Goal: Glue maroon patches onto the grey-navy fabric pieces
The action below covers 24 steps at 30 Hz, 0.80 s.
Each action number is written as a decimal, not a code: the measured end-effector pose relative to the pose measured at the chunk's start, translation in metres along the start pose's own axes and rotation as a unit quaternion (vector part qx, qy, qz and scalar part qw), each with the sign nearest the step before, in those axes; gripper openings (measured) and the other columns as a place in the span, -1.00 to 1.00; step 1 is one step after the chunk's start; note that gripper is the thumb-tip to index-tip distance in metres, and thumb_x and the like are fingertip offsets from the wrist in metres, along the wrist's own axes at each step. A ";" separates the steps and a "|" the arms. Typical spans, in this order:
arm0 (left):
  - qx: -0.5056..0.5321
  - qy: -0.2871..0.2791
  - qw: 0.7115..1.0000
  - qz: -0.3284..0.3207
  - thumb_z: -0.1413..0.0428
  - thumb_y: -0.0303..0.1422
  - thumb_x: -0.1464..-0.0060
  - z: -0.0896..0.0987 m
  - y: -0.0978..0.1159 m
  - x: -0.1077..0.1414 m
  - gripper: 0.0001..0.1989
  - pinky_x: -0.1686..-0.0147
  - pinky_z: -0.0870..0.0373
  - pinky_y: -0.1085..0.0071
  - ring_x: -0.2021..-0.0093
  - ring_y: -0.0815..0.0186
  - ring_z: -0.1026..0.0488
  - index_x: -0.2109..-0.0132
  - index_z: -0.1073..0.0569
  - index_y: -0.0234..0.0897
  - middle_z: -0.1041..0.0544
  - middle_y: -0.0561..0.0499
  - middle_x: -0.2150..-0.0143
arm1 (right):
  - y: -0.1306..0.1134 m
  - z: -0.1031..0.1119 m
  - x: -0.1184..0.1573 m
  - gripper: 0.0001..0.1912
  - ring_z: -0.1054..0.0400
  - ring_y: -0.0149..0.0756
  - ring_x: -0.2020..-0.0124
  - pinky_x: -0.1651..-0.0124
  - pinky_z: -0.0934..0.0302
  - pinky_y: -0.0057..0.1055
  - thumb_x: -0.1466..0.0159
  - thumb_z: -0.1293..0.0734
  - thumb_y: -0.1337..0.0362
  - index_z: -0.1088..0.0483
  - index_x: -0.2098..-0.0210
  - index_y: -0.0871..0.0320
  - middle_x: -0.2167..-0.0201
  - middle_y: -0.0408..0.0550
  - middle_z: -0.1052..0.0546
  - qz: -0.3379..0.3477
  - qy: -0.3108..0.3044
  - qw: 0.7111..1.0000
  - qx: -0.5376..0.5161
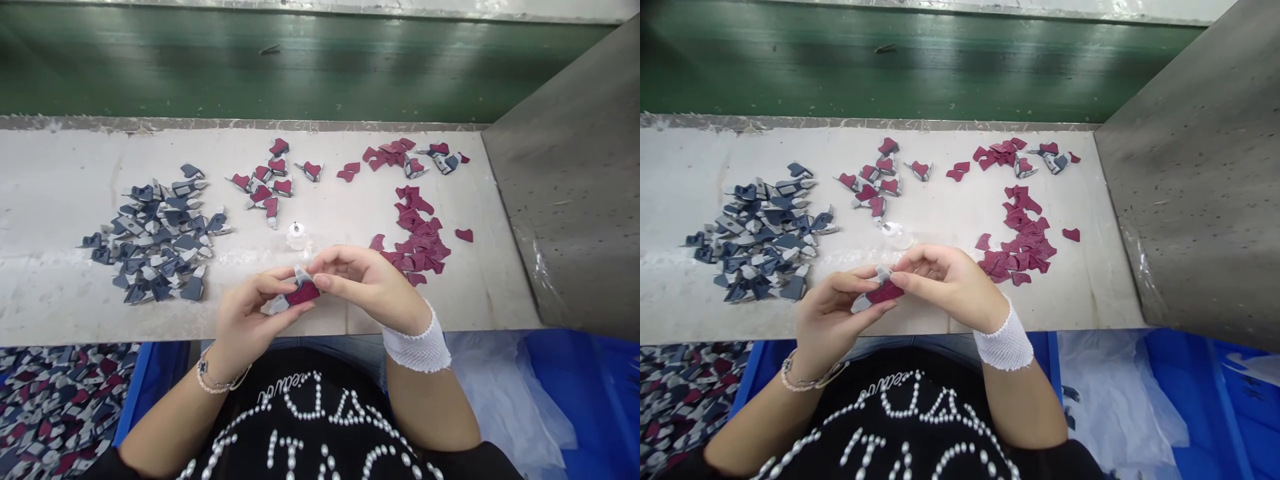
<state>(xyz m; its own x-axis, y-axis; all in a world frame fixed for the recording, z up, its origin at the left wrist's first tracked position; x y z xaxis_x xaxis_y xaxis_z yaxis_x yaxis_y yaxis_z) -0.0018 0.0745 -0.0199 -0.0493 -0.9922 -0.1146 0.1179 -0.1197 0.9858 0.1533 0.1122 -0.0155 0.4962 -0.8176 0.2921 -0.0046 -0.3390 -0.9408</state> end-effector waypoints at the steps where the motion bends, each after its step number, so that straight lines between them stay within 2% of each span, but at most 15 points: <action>1: -0.002 -0.004 1.000 -0.002 -0.39 -0.51 0.06 0.000 0.002 0.000 -0.68 0.06 -0.66 0.24 0.02 0.21 -0.59 0.18 -0.52 -0.10 -0.62 0.09 0.02 | 0.000 -0.001 0.001 -0.82 -0.44 -0.33 0.24 0.13 -0.34 -0.39 -0.26 -0.44 0.15 -0.48 0.23 0.11 0.29 -0.13 -0.55 -0.005 -0.007 1.000 -0.002; 6: -0.040 -0.014 0.999 -0.022 -0.39 -0.49 0.06 0.001 0.010 -0.001 -0.67 0.00 -0.63 0.17 0.03 0.20 -0.60 0.17 -0.52 -0.07 -0.64 0.12 0.07 | -0.005 -0.011 0.005 -0.82 -0.46 -0.24 0.17 0.09 -0.34 -0.32 -0.34 -0.35 0.13 -0.50 0.24 0.11 0.28 -0.11 -0.57 0.004 -0.044 0.998 0.041; 10: -0.045 -0.014 0.998 -0.030 -0.39 -0.48 0.05 0.002 0.013 0.000 -0.68 0.02 -0.64 0.16 0.05 0.20 -0.61 0.17 -0.52 -0.06 -0.65 0.14 0.07 | -0.015 -0.013 0.011 -0.78 -0.42 -0.29 0.30 0.24 -0.31 -0.37 -0.39 -0.29 0.15 -0.48 0.29 0.13 0.35 -0.11 -0.55 0.042 0.006 0.988 0.148; 13: -0.044 -0.024 0.998 -0.030 -0.38 -0.51 0.05 0.002 0.013 0.002 -0.68 0.05 -0.66 0.19 0.03 0.19 -0.61 0.18 -0.52 -0.06 -0.64 0.14 0.03 | -0.018 -0.017 0.014 -0.79 -0.40 -0.31 0.37 0.32 -0.28 -0.38 -0.41 -0.25 0.18 -0.42 0.29 0.13 0.39 -0.12 -0.53 0.056 0.023 0.984 0.170; 16: -0.042 -0.030 0.998 -0.023 -0.38 -0.53 0.05 0.001 0.010 0.002 -0.67 0.01 -0.64 0.21 0.02 0.20 -0.60 0.18 -0.53 -0.06 -0.64 0.13 0.04 | -0.018 -0.021 0.014 -0.81 -0.39 -0.31 0.37 0.32 -0.26 -0.37 -0.41 -0.24 0.21 -0.40 0.29 0.13 0.40 -0.13 -0.52 0.065 0.032 0.980 0.186; 18: -0.027 -0.022 0.999 -0.013 -0.38 -0.53 0.06 0.002 0.007 0.001 -0.68 -0.01 -0.63 0.22 0.02 0.20 -0.60 0.19 -0.54 -0.07 -0.65 0.12 0.06 | -0.018 -0.022 0.014 -0.78 -0.38 -0.30 0.37 0.31 -0.23 -0.36 -0.43 -0.20 0.21 -0.39 0.29 0.13 0.40 -0.13 -0.50 0.072 0.042 0.976 0.202; 22: 0.019 0.022 0.999 0.012 -0.39 -0.45 0.05 0.007 0.002 -0.001 -0.75 0.00 -0.62 0.21 0.05 0.20 -0.61 0.24 -0.53 -0.09 -0.66 0.11 0.16 | -0.020 -0.029 0.018 -0.82 -0.39 -0.27 0.32 0.26 -0.21 -0.33 -0.47 -0.13 0.20 -0.30 0.16 0.11 0.32 -0.11 -0.49 0.087 0.042 0.975 0.198; 24: 0.017 0.025 1.000 0.005 -0.39 -0.40 0.05 0.007 0.005 -0.003 -0.78 0.03 -0.63 0.23 0.06 0.19 -0.61 0.26 -0.53 -0.10 -0.65 0.09 0.14 | -0.022 -0.031 0.019 -0.85 -0.37 -0.27 0.37 0.30 -0.19 -0.34 -0.47 -0.12 0.20 -0.25 0.18 0.09 0.36 -0.13 -0.47 0.096 0.043 0.970 0.220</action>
<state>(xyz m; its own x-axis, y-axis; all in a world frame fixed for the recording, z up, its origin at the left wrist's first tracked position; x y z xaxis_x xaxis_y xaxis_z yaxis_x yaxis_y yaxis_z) -0.0075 0.0774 -0.0137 0.0016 -0.9940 -0.1095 0.0846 -0.1090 0.9904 0.1360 0.0892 0.0158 0.4482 -0.8884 0.0991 0.2896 0.0394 -0.9563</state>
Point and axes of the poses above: each hand's wrist, its own x-axis away from the middle knuckle, its own z-axis out of the back of the hand, y = z × x, the point moved 8 cm from there along -x, towards the middle knuckle
